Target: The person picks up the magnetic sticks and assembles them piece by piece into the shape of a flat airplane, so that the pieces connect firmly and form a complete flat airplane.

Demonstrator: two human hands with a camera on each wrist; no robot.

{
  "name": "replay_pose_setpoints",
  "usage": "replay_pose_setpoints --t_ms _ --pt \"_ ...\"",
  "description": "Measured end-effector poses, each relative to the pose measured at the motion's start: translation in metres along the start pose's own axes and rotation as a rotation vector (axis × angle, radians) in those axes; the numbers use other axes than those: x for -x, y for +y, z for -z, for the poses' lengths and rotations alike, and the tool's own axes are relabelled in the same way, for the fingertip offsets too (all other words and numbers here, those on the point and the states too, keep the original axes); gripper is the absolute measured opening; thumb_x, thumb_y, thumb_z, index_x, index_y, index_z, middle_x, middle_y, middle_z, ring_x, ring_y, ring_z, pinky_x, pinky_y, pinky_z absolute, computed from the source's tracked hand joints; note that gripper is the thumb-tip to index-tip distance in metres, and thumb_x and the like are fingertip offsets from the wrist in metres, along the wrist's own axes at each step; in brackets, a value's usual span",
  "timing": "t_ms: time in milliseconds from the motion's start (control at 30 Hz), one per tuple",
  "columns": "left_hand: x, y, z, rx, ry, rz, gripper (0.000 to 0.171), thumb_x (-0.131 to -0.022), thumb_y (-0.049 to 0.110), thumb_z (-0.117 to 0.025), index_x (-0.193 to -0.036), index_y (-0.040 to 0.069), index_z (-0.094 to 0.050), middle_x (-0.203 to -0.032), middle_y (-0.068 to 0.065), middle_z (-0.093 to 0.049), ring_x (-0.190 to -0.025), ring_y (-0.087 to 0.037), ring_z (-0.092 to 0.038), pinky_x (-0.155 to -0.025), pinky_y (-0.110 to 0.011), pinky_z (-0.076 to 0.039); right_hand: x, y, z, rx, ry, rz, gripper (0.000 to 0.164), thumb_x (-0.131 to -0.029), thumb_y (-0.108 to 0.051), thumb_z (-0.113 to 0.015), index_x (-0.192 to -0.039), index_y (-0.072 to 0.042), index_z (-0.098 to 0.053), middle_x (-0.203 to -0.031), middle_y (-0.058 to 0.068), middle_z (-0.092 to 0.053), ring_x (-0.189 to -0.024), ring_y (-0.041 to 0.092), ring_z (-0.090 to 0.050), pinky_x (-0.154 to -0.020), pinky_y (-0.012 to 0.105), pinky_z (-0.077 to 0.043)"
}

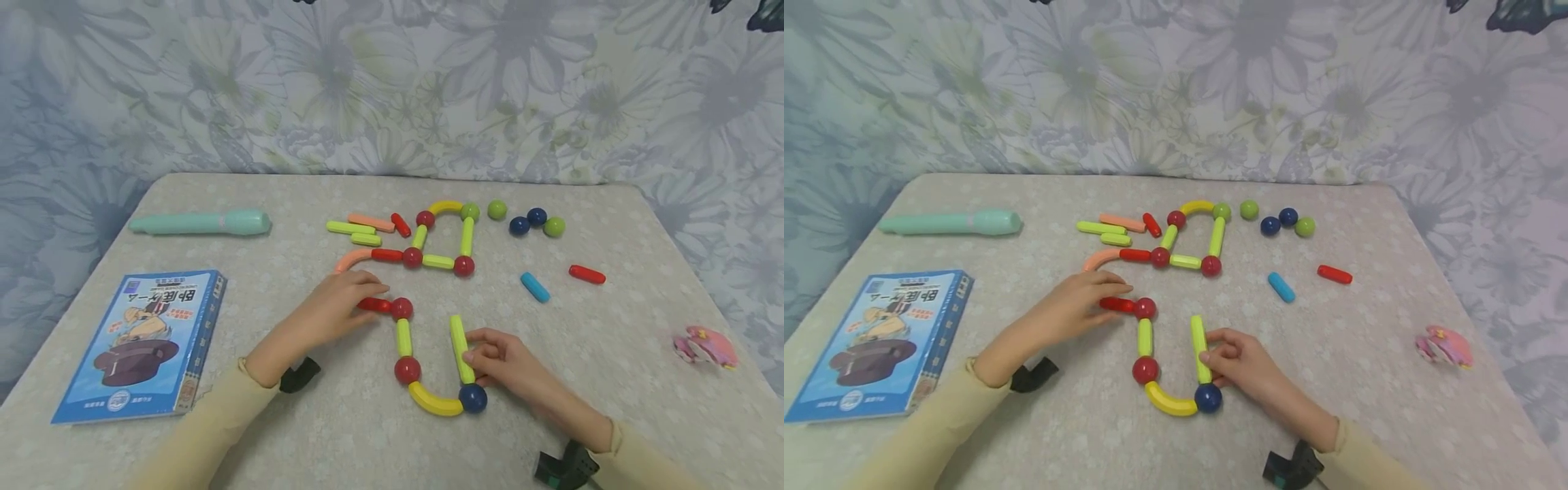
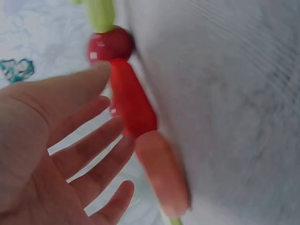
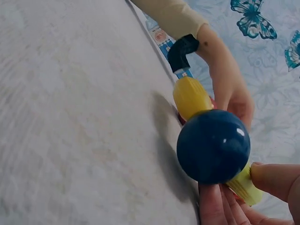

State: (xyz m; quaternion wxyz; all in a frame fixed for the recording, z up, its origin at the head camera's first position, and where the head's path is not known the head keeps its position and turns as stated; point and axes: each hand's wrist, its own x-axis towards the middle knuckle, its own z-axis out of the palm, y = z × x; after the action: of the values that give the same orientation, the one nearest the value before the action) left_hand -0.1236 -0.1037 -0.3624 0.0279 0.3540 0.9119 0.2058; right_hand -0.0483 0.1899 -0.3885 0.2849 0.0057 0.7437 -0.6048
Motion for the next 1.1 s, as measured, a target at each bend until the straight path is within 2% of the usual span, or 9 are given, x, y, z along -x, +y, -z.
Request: replay_pose_setpoints --t_ms 100,233,333,467,667,900,1100 --pt "-0.006 -0.004 -0.006 -0.02 -0.046 -0.001 0.033 -0.079 0.015 -0.077 -0.11 0.009 -0.07 -0.099 -0.001 -0.064 -0.092 -0.015 -0.058 -0.081 -0.034 -0.046 -0.001 -0.001 -0.004 0.009 0.009 -0.018 0.049 -0.091 -0.022 -0.064 -0.127 0.006 -0.046 -0.081 0.006 -0.061 -0.074 0.018 -0.056 -0.067 0.032 -0.052" --pt "-0.009 -0.003 -0.011 0.014 -0.047 0.014 0.024 -0.081 0.013 -0.075 -0.104 0.008 -0.072 -0.086 0.003 -0.062 -0.079 -0.01 -0.057 -0.072 -0.025 -0.047 -0.004 -0.002 -0.01 0.019 0.028 -0.046 0.049 -0.09 -0.022 -0.065 -0.128 0.003 -0.047 -0.082 0.006 -0.062 -0.074 0.018 -0.057 -0.067 0.033 -0.053" --pt "-0.011 0.001 -0.012 0.03 -0.053 0.027 0.023 -0.081 0.013 -0.074 -0.104 0.008 -0.072 -0.085 0.003 -0.062 -0.078 -0.01 -0.056 -0.071 -0.024 -0.047 -0.004 -0.002 -0.012 0.035 0.042 -0.044 0.05 -0.089 -0.022 -0.066 -0.129 0.002 -0.047 -0.082 0.006 -0.063 -0.074 0.019 -0.057 -0.066 0.033 -0.053" --pt "-0.013 0.003 -0.014 0.034 -0.067 0.052 0.025 -0.082 0.014 -0.074 -0.106 0.008 -0.071 -0.087 0.002 -0.062 -0.08 -0.011 -0.057 -0.074 -0.026 -0.047 -0.002 -0.001 -0.014 0.064 0.064 -0.009 0.052 -0.089 -0.02 -0.065 -0.131 0.002 -0.044 -0.081 0.007 -0.062 -0.074 0.019 -0.059 -0.064 0.034 -0.053" --pt "-0.013 0.005 -0.016 0.034 -0.045 0.067 0.025 -0.082 0.014 -0.074 -0.105 0.008 -0.071 -0.088 0.002 -0.063 -0.081 -0.011 -0.058 -0.074 -0.026 -0.047 0.004 0.001 -0.017 0.08 0.127 0.048 0.056 -0.09 -0.015 -0.064 -0.137 -0.003 -0.036 -0.08 0.007 -0.062 -0.072 0.02 -0.059 -0.062 0.032 -0.053" --pt "-0.012 0.005 -0.019 0.033 -0.033 0.046 0.023 -0.083 0.014 -0.073 -0.105 0.008 -0.072 -0.086 0.002 -0.062 -0.078 -0.011 -0.056 -0.073 -0.026 -0.046 0.006 0.004 -0.018 0.291 0.226 0.192 0.059 -0.089 -0.015 -0.066 -0.139 -0.01 -0.034 -0.075 0.0 -0.061 -0.061 0.015 -0.053 -0.056 0.025 -0.044" --pt "-0.011 0.005 -0.02 0.039 -0.023 0.034 0.023 -0.082 0.014 -0.074 -0.105 0.009 -0.072 -0.085 0.003 -0.061 -0.077 -0.011 -0.055 -0.072 -0.026 -0.046 0.003 0.004 -0.014 0.31 0.206 0.207 0.061 -0.087 -0.015 -0.067 -0.139 -0.009 -0.035 -0.071 0.001 -0.057 -0.055 0.013 -0.049 -0.051 0.024 -0.041"
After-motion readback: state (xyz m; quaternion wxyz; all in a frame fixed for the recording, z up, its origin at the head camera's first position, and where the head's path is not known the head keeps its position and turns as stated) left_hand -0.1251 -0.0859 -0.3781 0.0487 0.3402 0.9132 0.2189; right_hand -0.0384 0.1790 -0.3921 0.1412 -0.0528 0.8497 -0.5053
